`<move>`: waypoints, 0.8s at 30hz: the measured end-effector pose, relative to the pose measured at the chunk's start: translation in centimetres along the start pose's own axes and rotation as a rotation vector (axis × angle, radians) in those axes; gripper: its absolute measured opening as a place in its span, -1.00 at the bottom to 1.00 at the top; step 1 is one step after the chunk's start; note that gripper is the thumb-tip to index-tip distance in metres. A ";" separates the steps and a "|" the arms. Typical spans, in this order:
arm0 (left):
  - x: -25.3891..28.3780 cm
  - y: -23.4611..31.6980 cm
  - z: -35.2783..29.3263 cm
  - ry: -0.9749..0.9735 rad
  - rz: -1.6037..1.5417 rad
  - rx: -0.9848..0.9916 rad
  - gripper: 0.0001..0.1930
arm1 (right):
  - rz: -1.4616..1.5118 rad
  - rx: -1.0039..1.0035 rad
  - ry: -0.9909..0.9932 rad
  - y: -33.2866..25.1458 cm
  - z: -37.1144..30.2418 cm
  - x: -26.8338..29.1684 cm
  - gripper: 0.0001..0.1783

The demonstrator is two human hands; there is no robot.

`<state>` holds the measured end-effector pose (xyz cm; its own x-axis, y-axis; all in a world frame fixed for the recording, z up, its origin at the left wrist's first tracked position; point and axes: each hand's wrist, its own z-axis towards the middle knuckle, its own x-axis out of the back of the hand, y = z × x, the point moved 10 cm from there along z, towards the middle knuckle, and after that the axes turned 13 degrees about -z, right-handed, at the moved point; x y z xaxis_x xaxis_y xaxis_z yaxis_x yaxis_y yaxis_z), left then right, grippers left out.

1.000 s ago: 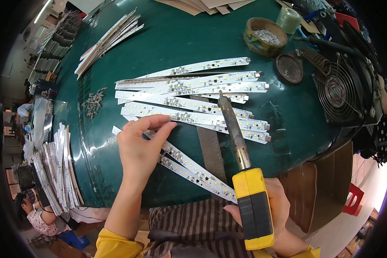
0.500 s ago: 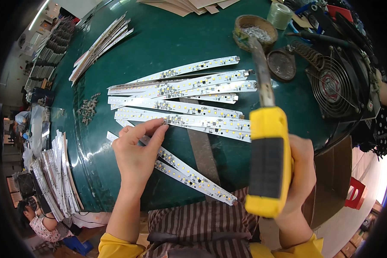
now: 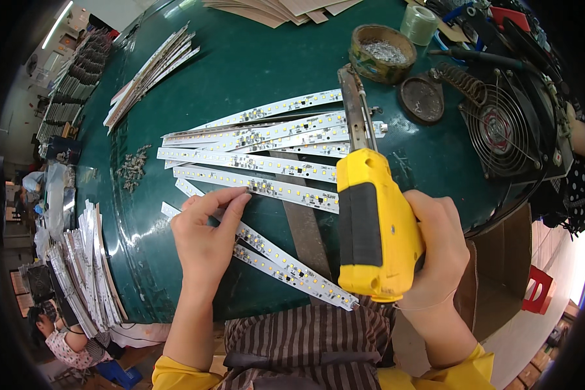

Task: The person places small electronic components onto LED light strips by hand and solders them in place using a soldering iron.

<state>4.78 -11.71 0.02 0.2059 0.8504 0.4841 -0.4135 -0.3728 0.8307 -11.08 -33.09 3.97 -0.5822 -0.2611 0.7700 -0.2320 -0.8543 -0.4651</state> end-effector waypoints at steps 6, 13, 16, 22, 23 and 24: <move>-0.4 1.4 -0.3 -0.104 0.106 -0.105 -0.87 | -0.024 -0.009 -0.050 -0.6 -0.9 1.2 -0.46; -0.5 2.5 -1.6 -0.115 0.127 -0.220 -0.84 | -0.017 -0.024 -0.113 -0.9 -2.6 1.7 -0.54; -0.4 2.5 -1.7 -0.107 0.129 -0.220 -0.83 | 0.014 -0.051 -0.146 -0.5 -3.1 1.2 -0.54; 0.1 2.2 -2.1 -0.067 0.098 -0.180 -0.83 | 0.073 0.017 -0.037 -0.7 -4.8 1.8 -0.42; 0.0 2.3 -2.2 -0.092 0.113 -0.199 -0.83 | 0.074 0.016 -0.038 -0.8 -5.0 1.9 -0.42; -0.1 2.2 -2.3 -0.092 0.114 -0.198 -0.83 | 0.087 -0.013 -0.078 -0.7 -5.1 1.8 -0.48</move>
<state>1.82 -11.77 1.22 0.2246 0.7661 0.6022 -0.6028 -0.3763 0.7036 -15.87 -30.64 3.46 -0.5387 -0.3686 0.7576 -0.1939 -0.8209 -0.5372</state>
